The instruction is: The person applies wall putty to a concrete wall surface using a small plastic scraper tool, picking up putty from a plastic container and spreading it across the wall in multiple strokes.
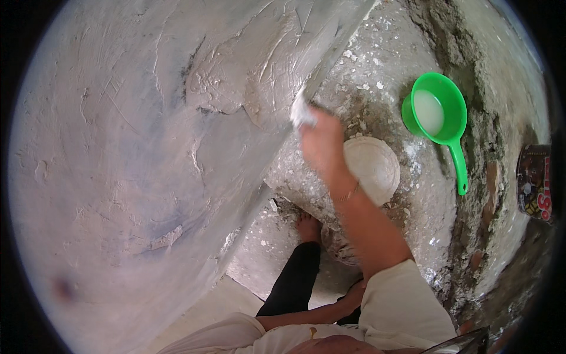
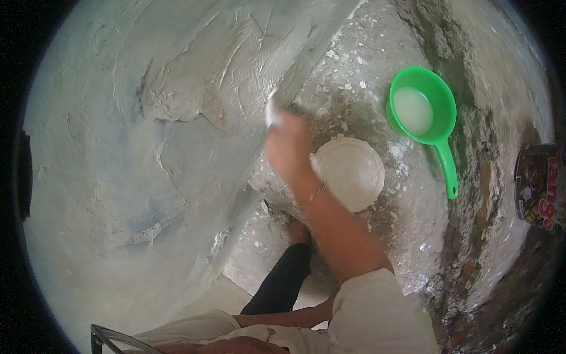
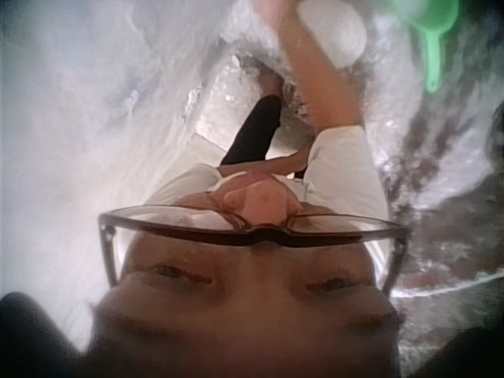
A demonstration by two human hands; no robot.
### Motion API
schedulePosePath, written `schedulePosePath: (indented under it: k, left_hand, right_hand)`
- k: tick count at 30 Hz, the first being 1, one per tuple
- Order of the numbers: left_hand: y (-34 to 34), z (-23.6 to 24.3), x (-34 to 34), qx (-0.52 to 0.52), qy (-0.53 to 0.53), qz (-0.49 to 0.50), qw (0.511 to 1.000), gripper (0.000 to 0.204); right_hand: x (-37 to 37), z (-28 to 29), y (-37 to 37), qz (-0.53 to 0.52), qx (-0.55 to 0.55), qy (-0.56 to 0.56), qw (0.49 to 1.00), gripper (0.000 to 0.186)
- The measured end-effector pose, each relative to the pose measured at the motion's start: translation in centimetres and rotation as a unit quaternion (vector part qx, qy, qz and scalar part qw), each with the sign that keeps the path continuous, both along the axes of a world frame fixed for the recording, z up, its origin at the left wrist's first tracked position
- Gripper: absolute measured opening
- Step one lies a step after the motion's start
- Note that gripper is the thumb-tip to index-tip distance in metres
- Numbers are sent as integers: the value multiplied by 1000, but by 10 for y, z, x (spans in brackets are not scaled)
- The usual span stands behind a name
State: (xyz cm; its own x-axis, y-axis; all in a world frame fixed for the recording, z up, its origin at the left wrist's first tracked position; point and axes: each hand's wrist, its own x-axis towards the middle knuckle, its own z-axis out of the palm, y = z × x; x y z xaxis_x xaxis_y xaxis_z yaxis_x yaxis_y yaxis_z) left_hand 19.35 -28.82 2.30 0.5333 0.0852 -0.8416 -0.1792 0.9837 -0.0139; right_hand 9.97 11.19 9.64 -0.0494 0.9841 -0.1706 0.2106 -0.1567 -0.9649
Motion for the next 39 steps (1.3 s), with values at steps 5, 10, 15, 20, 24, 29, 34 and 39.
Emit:
schedulePosePath:
  k: [5, 10, 15, 20, 24, 29, 34, 39]
  left_hand:
    - [31, 34, -15, -21, 38, 12, 999, 48]
    - [53, 51, -12, -41, 40, 7, 998, 46]
    - [38, 38, -15, -12, 14, 32, 999, 46]
    - [23, 30, -28, 66, -123, 213, 967, 47]
    - [19, 24, -16, 54, -97, 125, 986, 47]
    - [8, 12, -6, 18, -51, 55, 997, 47]
    - [18, 18, -15, 6, -27, 51, 998, 47]
    - [26, 23, -19, 13, -6, 36, 999, 47]
  right_hand:
    - [7, 12, -48, 9, -41, 158, 986, 41]
    - [44, 0, 34, -138, 19, 141, 980, 40]
    - [11, 5, 5, -58, -23, 43, 997, 37]
    - [1, 10, -54, 20, 121, 129, 984, 35]
    - [33, -43, 9, -138, -130, 230, 955, 36]
    - [19, -88, 33, -137, -120, 153, 971, 39]
    - [1, -29, -51, -16, -130, 190, 973, 39]
    - [26, 3, 2, -87, -32, 187, 978, 42]
